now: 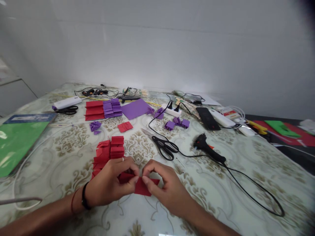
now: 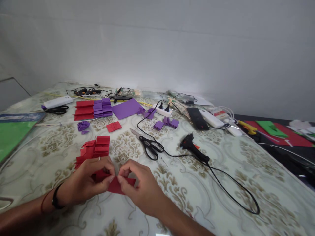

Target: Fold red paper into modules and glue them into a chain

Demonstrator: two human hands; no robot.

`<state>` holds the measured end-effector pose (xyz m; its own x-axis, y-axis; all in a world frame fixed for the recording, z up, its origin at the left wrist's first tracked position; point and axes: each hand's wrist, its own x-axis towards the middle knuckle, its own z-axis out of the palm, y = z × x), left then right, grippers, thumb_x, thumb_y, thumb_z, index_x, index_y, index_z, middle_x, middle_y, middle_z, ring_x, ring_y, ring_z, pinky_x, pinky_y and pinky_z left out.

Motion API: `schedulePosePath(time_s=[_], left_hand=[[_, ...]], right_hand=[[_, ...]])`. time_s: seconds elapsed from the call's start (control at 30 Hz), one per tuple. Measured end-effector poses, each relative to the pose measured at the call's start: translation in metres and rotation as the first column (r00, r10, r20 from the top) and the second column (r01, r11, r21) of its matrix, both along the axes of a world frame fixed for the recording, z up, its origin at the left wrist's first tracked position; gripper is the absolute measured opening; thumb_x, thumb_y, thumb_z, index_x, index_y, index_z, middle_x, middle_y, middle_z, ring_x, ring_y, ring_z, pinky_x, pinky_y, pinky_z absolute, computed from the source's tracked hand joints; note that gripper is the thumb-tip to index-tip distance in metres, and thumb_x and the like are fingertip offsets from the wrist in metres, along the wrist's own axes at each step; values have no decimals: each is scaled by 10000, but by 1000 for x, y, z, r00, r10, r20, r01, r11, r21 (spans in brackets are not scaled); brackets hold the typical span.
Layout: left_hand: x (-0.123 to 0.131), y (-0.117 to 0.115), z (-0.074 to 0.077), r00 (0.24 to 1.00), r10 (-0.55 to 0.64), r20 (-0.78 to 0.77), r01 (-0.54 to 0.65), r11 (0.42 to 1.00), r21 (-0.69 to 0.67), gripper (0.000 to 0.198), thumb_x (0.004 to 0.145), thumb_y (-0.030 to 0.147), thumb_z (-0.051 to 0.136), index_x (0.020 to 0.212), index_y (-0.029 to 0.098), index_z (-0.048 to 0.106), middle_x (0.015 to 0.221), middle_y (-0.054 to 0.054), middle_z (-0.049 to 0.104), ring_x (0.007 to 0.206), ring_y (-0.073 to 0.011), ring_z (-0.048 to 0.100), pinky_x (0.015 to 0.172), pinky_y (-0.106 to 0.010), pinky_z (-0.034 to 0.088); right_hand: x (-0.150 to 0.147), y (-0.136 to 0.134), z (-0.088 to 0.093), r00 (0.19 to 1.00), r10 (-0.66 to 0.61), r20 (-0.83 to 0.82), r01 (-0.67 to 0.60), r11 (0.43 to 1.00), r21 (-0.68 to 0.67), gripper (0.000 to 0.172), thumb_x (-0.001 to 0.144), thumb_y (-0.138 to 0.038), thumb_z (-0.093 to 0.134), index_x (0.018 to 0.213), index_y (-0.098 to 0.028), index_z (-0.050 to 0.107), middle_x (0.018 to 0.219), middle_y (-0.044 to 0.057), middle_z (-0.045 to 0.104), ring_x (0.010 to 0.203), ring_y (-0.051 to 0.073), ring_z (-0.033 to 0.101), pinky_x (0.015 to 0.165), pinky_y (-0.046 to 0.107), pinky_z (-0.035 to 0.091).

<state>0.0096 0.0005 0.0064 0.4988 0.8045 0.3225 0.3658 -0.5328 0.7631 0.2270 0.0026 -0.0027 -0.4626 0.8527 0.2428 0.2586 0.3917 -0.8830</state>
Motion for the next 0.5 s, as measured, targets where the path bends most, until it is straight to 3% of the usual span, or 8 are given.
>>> schedulePosePath(time_s=[0.33,0.5], left_hand=[[-3,1,-3,1000,-15,-3,15,1000,-18,168,815,34,622,863,195,623,787,23,644,677,-107,571,626,-203,435],[-10,9,7,999,38,30,-36,998,-50,133,847,58,607,836,189,626,766,22,662,680,-107,608,650,-203,472]], right_hand=[[-1,1,-3,999,-25,25,23,996,84,77,828,-139,577,796,-209,589,750,-19,629,682,129,587,644,226,445],[9,7,3,996,-89,9,88,991,103,78,813,-144,572,777,-211,588,739,-13,635,674,141,587,651,249,439]])
